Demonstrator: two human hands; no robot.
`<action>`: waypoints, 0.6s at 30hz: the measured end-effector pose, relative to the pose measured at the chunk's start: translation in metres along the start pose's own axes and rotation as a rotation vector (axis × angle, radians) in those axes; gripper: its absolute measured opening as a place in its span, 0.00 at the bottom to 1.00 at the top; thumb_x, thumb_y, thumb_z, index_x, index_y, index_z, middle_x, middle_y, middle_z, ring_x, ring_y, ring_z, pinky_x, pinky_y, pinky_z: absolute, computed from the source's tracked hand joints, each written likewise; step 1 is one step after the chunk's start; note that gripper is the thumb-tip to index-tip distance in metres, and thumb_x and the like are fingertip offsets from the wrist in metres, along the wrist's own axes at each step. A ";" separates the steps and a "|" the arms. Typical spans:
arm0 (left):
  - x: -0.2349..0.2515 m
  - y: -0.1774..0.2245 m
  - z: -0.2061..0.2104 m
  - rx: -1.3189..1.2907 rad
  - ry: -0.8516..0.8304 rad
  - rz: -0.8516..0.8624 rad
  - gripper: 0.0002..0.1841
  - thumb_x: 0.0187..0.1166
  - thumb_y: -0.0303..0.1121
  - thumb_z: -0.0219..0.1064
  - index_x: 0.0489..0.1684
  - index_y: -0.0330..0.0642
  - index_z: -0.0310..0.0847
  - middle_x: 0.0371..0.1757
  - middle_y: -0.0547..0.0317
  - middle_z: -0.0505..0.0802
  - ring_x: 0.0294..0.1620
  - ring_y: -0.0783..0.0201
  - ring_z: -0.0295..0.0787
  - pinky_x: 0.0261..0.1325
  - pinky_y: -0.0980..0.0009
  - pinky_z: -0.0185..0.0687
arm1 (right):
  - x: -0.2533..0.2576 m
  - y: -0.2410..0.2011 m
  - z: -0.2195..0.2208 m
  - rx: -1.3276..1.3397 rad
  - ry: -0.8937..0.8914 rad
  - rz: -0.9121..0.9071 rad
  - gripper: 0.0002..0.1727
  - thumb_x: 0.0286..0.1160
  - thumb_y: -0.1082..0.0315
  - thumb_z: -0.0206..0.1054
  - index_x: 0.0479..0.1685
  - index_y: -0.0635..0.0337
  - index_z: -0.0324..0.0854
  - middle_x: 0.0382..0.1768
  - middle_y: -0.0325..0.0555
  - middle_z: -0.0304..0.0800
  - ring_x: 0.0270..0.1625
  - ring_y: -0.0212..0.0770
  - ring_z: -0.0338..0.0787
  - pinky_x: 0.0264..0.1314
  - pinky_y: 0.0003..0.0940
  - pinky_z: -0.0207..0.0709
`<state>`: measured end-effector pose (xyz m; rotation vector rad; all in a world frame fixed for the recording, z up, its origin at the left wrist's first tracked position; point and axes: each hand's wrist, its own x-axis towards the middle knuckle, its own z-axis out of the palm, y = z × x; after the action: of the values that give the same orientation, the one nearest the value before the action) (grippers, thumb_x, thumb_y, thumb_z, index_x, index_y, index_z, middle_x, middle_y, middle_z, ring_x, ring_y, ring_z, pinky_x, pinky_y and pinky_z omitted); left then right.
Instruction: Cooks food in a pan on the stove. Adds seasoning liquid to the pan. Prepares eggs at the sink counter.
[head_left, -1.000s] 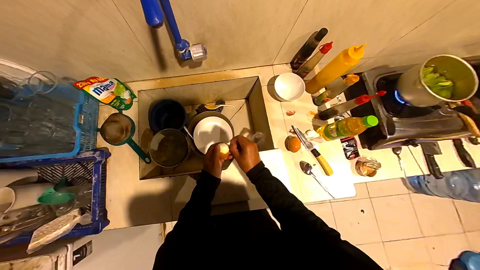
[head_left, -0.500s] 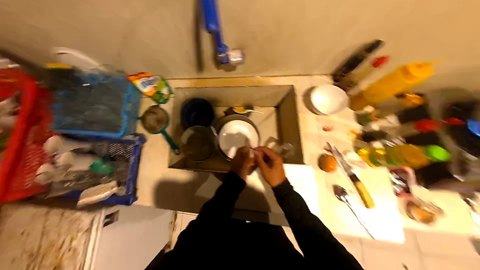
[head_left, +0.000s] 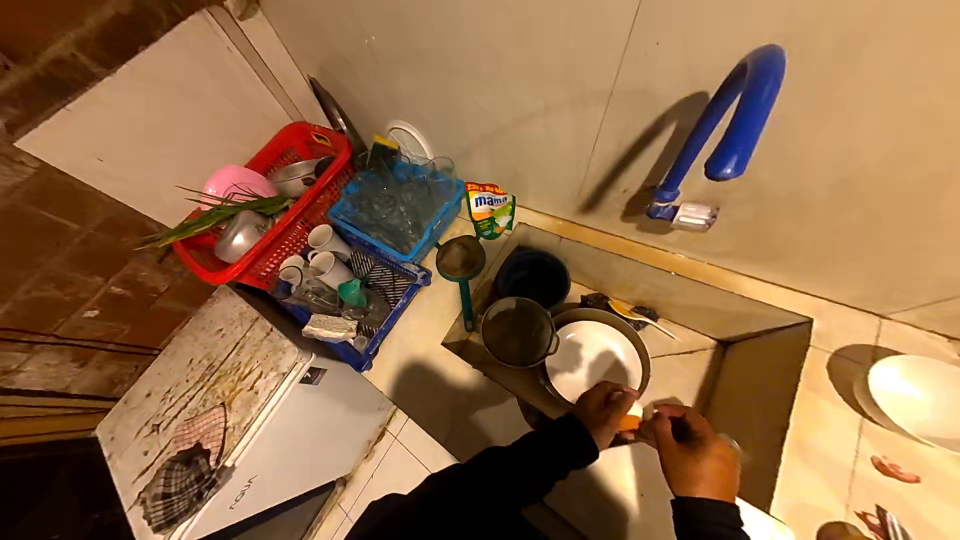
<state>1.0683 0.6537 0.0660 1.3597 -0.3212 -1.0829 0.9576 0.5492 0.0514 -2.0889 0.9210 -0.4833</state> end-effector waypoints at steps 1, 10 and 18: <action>0.003 0.000 -0.001 -0.015 0.016 -0.027 0.22 0.94 0.37 0.49 0.72 0.26 0.72 0.52 0.40 0.87 0.41 0.60 0.87 0.46 0.63 0.86 | 0.001 0.003 -0.003 -0.035 -0.011 0.006 0.12 0.73 0.74 0.72 0.51 0.73 0.87 0.52 0.75 0.87 0.52 0.69 0.90 0.53 0.67 0.83; 0.011 0.011 0.006 0.003 0.099 -0.141 0.21 0.95 0.35 0.48 0.73 0.25 0.69 0.51 0.40 0.86 0.42 0.61 0.84 0.50 0.63 0.84 | -0.015 -0.005 0.017 0.070 0.076 -0.414 0.21 0.73 0.57 0.72 0.54 0.66 0.91 0.56 0.62 0.90 0.58 0.52 0.91 0.61 0.43 0.87; 0.014 0.000 0.001 0.086 0.016 -0.140 0.19 0.93 0.33 0.48 0.71 0.27 0.72 0.48 0.46 0.89 0.44 0.64 0.87 0.51 0.66 0.87 | -0.008 -0.014 0.000 0.056 -0.140 -0.278 0.12 0.72 0.64 0.76 0.44 0.65 0.89 0.46 0.53 0.91 0.50 0.47 0.91 0.58 0.44 0.87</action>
<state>1.0750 0.6425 0.0606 1.4846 -0.2664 -1.1842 0.9589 0.5609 0.0621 -2.1785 0.5333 -0.4915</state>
